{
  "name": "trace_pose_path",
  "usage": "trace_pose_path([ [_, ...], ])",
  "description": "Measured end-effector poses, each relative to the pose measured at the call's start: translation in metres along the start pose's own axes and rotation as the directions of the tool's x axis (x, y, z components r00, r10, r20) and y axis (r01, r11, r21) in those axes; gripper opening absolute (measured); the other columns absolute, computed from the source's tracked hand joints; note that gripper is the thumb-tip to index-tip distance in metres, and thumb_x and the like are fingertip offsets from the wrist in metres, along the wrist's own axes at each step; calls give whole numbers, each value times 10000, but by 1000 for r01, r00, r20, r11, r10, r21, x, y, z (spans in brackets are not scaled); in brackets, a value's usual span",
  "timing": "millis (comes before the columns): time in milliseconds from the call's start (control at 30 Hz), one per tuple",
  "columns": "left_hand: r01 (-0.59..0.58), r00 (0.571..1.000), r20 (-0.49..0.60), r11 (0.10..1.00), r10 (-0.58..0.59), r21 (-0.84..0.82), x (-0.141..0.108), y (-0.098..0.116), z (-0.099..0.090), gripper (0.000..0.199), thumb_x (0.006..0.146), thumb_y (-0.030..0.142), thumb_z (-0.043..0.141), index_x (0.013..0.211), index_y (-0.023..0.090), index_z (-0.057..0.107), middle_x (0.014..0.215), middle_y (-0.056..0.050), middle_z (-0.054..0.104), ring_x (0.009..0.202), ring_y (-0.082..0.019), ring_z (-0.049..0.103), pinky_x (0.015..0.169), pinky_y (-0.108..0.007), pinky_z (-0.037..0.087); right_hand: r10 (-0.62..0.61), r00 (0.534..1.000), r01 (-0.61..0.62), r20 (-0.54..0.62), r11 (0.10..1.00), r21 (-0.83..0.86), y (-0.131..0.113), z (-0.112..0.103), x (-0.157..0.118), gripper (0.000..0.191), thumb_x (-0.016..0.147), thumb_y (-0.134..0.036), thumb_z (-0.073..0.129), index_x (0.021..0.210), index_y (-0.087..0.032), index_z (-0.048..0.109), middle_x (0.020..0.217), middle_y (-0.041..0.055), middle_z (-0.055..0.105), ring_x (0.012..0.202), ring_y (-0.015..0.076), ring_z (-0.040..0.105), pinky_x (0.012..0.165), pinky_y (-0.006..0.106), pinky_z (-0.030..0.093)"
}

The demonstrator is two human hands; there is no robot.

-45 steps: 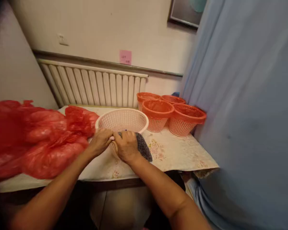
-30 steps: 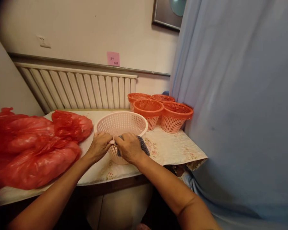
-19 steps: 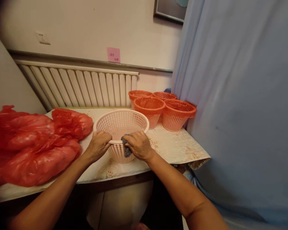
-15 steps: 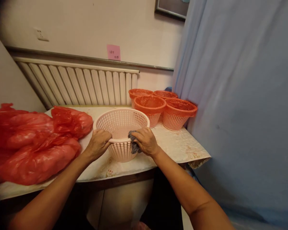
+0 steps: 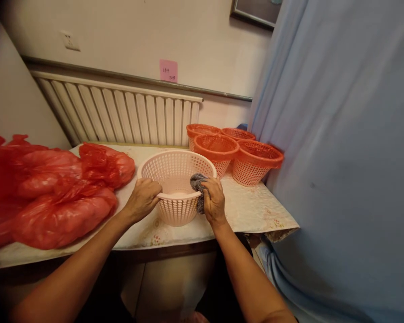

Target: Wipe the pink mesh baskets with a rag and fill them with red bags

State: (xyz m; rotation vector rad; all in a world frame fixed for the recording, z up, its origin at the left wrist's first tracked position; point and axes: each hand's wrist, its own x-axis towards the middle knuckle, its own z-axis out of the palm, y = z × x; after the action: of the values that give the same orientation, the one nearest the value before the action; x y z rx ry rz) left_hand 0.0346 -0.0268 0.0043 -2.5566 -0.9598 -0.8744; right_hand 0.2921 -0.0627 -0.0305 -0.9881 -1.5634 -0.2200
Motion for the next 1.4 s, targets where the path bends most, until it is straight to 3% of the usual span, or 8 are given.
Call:
trace_pose_path([
  [100,5,1000,24,1000,-5,0,0,-2,0,176,865,167,496,690,189,503,725,-29,584,759,-210,472,740,-363,316,23,1000,-23,-2,996,-81,-19,5,1,233,944,-241,410,1020,-219,629,1084,65,650,1145,208,535,1066,494,339],
  [200,8,999,32,1000,-8,1,1,-2,-1,176,866,173,484,694,191,509,730,-35,593,756,-214,473,732,-366,315,0,994,22,110,981,-194,-44,9,1,241,941,-224,407,1029,-213,631,1071,64,659,1119,202,543,1070,471,312],
  [400,7,1000,19,1000,-8,24,2,-2,0,143,866,175,486,731,193,529,725,-36,591,763,-221,482,734,-370,312,-59,950,173,306,916,-361,-94,33,-3,345,918,-194,443,1237,-235,566,1366,84,519,1146,255,470,981,466,332],
  [567,6,1000,24,1000,-6,4,-4,-7,-1,164,896,236,488,746,189,533,725,-36,585,770,-226,484,731,-363,318,-108,902,288,417,871,-397,-106,44,4,367,947,-252,411,1296,-250,524,1327,77,546,1020,253,477,843,428,360],
  [767,-15,999,43,1000,15,17,-3,-3,-2,136,874,186,502,739,188,526,740,-39,583,783,-225,484,733,-360,312,-178,836,389,519,860,-331,-85,23,12,324,967,-275,397,1248,-237,554,1162,73,622,955,213,500,806,374,354],
  [1000,-37,997,63,999,36,2,6,-8,2,179,883,237,507,709,194,509,736,-34,584,767,-222,480,722,-361,302,-306,804,445,510,878,-175,-27,-5,22,320,951,-355,444,1213,-223,573,1102,81,626,986,205,519,874,371,365],
  [1200,-42,997,55,998,45,-56,5,-13,3,187,884,228,488,700,197,501,738,-34,577,755,-214,475,716,-350,308,-324,849,409,417,903,-131,16,-21,23,301,951,-333,425,1175,-207,582,1127,109,586,1079,217,497,942,412,378],
  [1400,-39,996,77,998,44,-56,4,-22,-2,201,895,244,487,701,193,490,731,-30,545,774,-212,469,743,-349,323,-252,906,325,340,929,-175,7,-13,15,302,957,-356,399,1123,-198,595,1057,93,582,1012,215,489,922,396,377],
])
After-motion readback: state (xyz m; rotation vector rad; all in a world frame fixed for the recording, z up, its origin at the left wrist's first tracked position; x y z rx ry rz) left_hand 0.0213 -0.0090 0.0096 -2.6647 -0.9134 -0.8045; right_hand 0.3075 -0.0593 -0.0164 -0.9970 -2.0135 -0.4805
